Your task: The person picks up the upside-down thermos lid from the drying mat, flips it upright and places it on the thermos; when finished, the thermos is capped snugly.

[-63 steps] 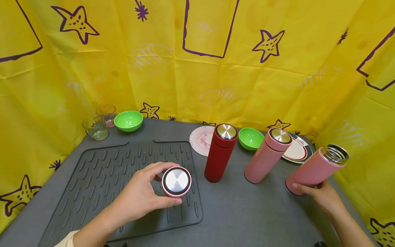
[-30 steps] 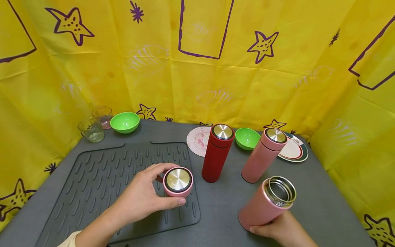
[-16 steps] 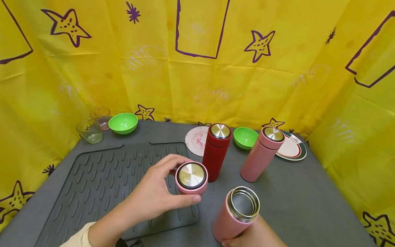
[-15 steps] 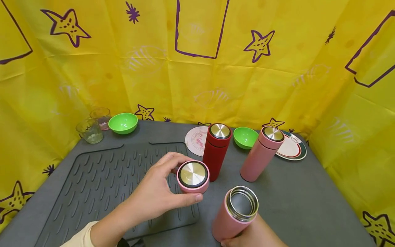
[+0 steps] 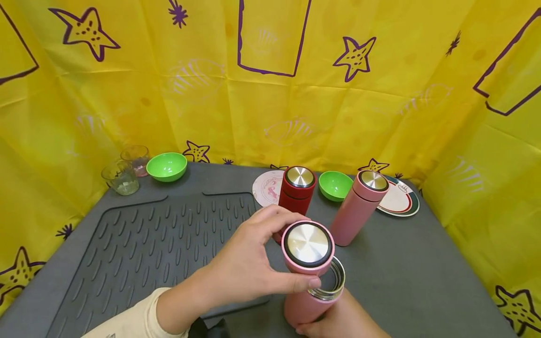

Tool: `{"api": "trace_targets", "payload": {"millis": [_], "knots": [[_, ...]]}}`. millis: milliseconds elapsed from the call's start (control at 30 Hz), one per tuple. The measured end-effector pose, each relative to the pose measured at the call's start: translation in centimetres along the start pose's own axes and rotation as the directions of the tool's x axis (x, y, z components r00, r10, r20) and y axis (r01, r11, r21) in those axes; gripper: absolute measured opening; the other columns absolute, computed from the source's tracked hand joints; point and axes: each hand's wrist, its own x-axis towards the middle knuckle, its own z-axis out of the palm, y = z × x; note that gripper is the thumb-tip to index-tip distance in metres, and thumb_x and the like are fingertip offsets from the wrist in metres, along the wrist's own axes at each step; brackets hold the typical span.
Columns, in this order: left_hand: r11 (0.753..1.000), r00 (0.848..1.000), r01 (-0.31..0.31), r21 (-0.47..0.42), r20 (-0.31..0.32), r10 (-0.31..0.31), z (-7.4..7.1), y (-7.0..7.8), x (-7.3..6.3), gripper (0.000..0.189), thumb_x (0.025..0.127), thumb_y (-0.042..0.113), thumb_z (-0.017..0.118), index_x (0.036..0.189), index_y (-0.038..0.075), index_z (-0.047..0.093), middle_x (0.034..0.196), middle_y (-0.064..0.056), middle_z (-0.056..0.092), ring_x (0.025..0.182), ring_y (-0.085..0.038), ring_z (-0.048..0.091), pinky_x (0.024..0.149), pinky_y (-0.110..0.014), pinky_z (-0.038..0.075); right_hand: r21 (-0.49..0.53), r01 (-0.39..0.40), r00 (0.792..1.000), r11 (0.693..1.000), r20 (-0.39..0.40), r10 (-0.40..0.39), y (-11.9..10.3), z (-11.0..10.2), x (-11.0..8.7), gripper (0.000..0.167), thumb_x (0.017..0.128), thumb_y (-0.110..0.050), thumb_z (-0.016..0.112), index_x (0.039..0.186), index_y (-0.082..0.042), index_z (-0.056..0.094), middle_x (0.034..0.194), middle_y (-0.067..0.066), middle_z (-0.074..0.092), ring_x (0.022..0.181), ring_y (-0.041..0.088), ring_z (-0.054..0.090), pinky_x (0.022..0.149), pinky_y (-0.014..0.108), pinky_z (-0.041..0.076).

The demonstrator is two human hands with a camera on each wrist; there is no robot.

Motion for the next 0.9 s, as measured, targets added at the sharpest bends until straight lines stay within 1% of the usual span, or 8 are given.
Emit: {"api": "trace_targets", "payload": {"millis": [67,167,267,467,633,767,867,900], "knots": [[1.0,1.0,-0.016,0.007,0.017,0.016,0.4,0.2,0.2,0.058,0.067,0.033,0.092,0.118,0.027,0.064,0.107,0.017,0.057,0.098,-0.006,0.053,0.08,-0.026,0.049,0.015,-0.01,1.0,1.0,0.013,0.01,0.0,0.1,0.1,0.076,0.07,-0.023,0.09,0.133,-0.022,0.048,0.121,-0.004,0.062,0.105,0.018,0.059,0.093,0.028,0.046],[0.999,0.999,-0.012,0.032,0.041,0.011,1.0,0.1,0.3,0.058,0.066,0.035,0.092,0.117,0.028,0.065,0.105,0.02,0.055,0.1,-0.004,0.05,0.081,-0.025,0.049,0.052,-0.072,0.997,0.996,0.03,0.071,0.0,0.1,0.2,0.079,0.07,-0.021,0.089,0.136,-0.024,0.044,0.126,-0.004,0.058,0.109,0.021,0.056,0.093,0.028,0.046],[0.997,0.998,-0.009,0.078,0.058,0.005,1.4,-0.1,0.3,0.059,0.065,0.038,0.092,0.117,0.029,0.065,0.105,0.022,0.054,0.1,-0.003,0.047,0.081,-0.025,0.047,0.058,-0.127,0.992,0.99,0.035,0.125,0.0,0.1,0.4,0.084,0.07,-0.021,0.088,0.139,-0.025,0.04,0.131,-0.005,0.054,0.112,0.022,0.054,0.094,0.028,0.045],[0.991,0.995,-0.025,0.134,0.104,0.011,2.0,-0.5,0.2,0.06,0.066,0.039,0.091,0.119,0.027,0.064,0.106,0.021,0.053,0.101,-0.001,0.044,0.079,-0.025,0.045,-0.054,-0.059,0.998,0.997,0.002,0.059,-0.1,0.4,0.4,0.083,0.068,-0.026,0.09,0.136,-0.021,0.044,0.125,-0.007,0.056,0.107,0.019,0.056,0.092,0.03,0.047],[0.99,0.991,-0.048,0.132,0.127,0.031,2.2,-0.8,0.1,0.064,0.065,0.039,0.091,0.121,0.025,0.064,0.107,0.02,0.053,0.102,-0.001,0.043,0.079,-0.024,0.045,-0.044,-0.027,1.0,0.999,0.011,0.027,0.0,0.4,0.4,0.078,0.069,-0.024,0.089,0.134,-0.026,0.046,0.124,-0.008,0.057,0.106,0.018,0.055,0.092,0.031,0.048],[0.991,0.988,-0.063,0.121,0.145,0.045,2.3,-0.9,0.0,0.067,0.066,0.036,0.091,0.125,0.021,0.062,0.11,0.018,0.055,0.103,-0.002,0.043,0.081,-0.024,0.045,-0.017,0.007,1.0,1.0,0.015,-0.006,0.1,0.5,0.4,0.074,0.071,-0.022,0.088,0.132,-0.025,0.047,0.122,-0.007,0.059,0.105,0.019,0.057,0.092,0.031,0.049],[0.992,0.987,-0.075,0.099,0.152,0.059,2.3,-1.2,-0.2,0.069,0.067,0.033,0.09,0.127,0.019,0.059,0.114,0.017,0.056,0.102,-0.003,0.045,0.081,-0.024,0.046,-0.002,0.02,1.0,1.0,0.01,-0.02,0.0,0.5,0.4,0.072,0.072,-0.021,0.088,0.131,-0.025,0.048,0.121,-0.006,0.06,0.105,0.019,0.058,0.092,0.031,0.048],[0.993,0.986,-0.079,0.089,0.154,0.065,2.3,-1.3,-0.2,0.069,0.067,0.032,0.09,0.128,0.019,0.058,0.115,0.017,0.057,0.102,-0.003,0.045,0.081,-0.025,0.047,0.011,0.008,1.0,1.0,0.013,-0.008,0.0,0.5,0.4,0.072,0.072,-0.021,0.088,0.132,-0.025,0.047,0.121,-0.006,0.06,0.105,0.019,0.057,0.093,0.031,0.048]]}}
